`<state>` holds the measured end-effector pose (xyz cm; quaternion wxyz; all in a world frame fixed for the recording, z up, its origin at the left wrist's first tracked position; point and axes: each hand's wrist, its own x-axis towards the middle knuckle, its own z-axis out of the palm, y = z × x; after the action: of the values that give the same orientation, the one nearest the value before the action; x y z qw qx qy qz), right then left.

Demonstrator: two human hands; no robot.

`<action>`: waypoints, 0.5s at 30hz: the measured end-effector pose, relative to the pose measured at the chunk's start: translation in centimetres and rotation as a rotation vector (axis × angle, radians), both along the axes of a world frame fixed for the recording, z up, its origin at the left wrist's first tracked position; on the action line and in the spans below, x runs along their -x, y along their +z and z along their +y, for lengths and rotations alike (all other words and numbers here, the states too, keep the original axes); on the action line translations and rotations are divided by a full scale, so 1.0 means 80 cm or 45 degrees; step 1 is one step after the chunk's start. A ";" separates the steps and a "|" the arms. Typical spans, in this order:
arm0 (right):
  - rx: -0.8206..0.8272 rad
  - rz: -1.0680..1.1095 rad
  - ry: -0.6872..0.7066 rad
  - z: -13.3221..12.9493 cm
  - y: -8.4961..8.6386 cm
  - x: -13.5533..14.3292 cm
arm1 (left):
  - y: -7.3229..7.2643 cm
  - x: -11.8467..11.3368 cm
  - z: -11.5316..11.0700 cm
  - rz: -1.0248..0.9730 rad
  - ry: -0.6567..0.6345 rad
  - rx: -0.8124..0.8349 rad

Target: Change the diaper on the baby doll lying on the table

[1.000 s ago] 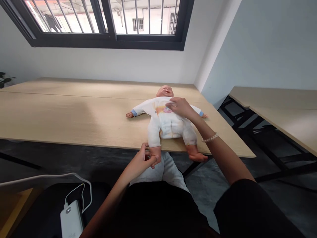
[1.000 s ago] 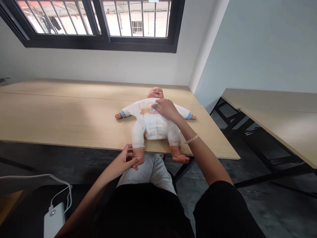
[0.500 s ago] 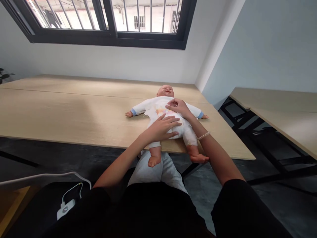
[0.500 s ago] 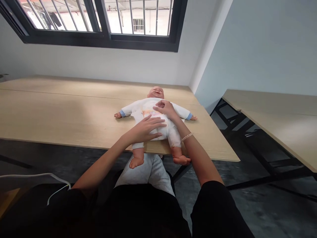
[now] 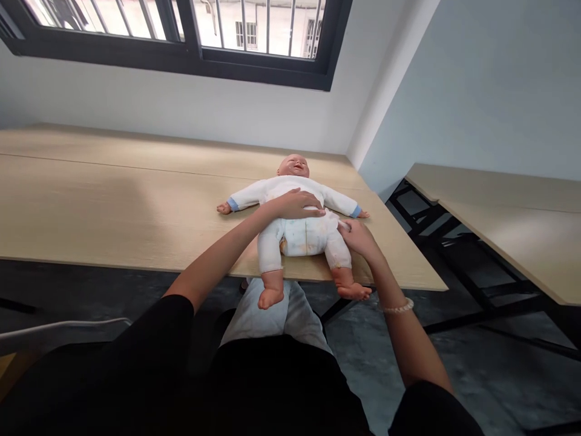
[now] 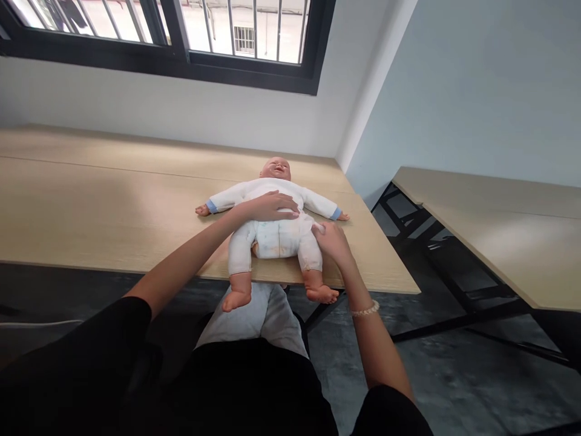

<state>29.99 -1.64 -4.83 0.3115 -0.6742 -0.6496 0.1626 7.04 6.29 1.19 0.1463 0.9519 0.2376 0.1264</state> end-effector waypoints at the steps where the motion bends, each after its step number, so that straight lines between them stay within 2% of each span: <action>1: 0.034 0.076 0.049 -0.005 -0.003 0.000 | -0.001 -0.001 0.003 -0.018 0.008 0.001; 4: 0.081 0.384 0.127 -0.008 -0.004 0.007 | -0.005 -0.004 0.009 -0.147 0.041 -0.023; 7: 0.055 0.489 0.081 0.000 0.003 0.019 | -0.010 -0.003 0.011 -0.380 0.023 -0.092; 11: -0.060 0.370 -0.029 0.025 0.013 0.032 | -0.014 -0.002 0.008 -0.536 -0.006 -0.110; 15: -0.096 0.098 0.037 0.059 0.014 0.042 | -0.019 -0.003 0.009 -0.536 -0.089 -0.068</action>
<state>26.63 3.06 -3.75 0.3591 -0.6456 -0.6526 0.1684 7.30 7.04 -0.33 0.1715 0.9158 0.1651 0.3234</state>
